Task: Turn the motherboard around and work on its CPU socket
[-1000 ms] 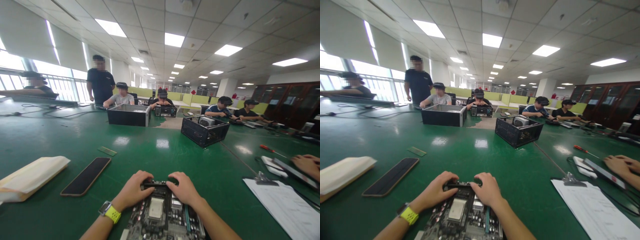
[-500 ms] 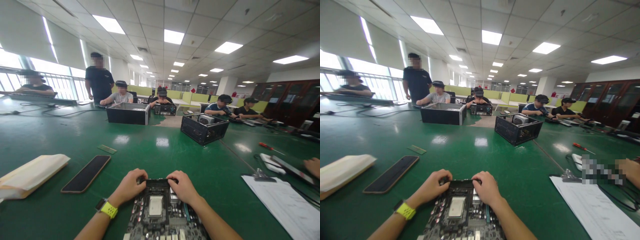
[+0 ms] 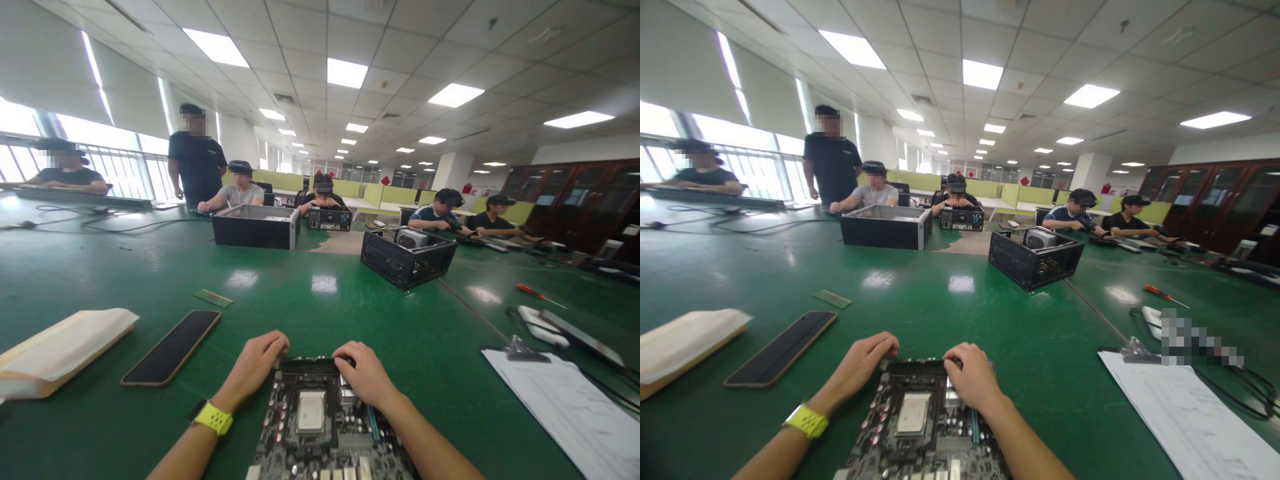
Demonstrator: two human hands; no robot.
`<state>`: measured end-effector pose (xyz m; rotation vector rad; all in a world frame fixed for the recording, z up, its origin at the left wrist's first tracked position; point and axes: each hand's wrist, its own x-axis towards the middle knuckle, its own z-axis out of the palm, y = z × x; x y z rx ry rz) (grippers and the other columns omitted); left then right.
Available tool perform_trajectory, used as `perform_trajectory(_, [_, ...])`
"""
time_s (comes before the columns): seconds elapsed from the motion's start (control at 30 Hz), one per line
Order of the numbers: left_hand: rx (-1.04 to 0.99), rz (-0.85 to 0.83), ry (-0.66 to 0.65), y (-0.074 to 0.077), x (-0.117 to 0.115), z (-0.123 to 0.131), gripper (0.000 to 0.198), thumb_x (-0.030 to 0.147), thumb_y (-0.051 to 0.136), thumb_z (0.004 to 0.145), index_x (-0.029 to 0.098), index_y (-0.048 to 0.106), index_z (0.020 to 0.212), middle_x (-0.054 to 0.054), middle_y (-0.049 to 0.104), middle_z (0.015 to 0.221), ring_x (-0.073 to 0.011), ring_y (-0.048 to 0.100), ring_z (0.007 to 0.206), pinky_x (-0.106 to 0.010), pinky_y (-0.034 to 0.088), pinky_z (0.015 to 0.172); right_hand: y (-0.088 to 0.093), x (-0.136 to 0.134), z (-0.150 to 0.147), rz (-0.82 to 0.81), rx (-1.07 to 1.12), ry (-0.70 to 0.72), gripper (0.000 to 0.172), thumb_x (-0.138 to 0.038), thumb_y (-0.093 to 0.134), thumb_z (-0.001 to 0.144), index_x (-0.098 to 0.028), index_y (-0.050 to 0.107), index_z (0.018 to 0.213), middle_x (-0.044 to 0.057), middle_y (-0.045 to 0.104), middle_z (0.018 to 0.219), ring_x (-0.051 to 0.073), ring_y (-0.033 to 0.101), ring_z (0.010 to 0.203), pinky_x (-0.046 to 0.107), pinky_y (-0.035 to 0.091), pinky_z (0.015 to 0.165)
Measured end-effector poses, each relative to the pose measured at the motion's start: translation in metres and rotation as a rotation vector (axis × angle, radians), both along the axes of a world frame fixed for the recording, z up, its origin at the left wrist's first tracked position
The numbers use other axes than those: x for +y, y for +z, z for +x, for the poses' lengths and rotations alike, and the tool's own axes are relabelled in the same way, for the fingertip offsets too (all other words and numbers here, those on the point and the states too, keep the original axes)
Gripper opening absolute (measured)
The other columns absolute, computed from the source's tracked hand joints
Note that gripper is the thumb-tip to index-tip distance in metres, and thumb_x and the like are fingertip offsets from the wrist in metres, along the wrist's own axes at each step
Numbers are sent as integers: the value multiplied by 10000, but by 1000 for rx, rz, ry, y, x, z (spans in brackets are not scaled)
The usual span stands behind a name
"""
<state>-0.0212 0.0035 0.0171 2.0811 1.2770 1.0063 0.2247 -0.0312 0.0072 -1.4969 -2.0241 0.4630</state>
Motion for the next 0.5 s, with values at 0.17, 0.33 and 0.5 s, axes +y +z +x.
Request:
perform_trajectory(0.17, [102,8,-56,0,-2,3,155,251,503,757,175,636,738,-5,656,748,-164,579,730,-235,418,654,-1,-1,0,14,4,4,191,-261,497,832,-235,683,867,7,667,895,162,555,885,265,373,811])
perform_trajectory(0.33, [120,23,-56,-1,-3,4,200,288,486,787,173,626,703,-7,646,731,-161,573,718,-240,416,657,-2,1,0,4,19,15,196,-272,495,836,-240,686,872,3,672,903,159,562,891,272,378,826])
perform_trajectory(0.5, [64,26,9,-1,-1,7,333,396,433,844,178,606,660,-1,630,676,-162,565,675,-243,418,650,21,-13,-5,57,10,-81,252,-356,520,828,-218,659,986,46,658,1010,198,550,979,325,392,884])
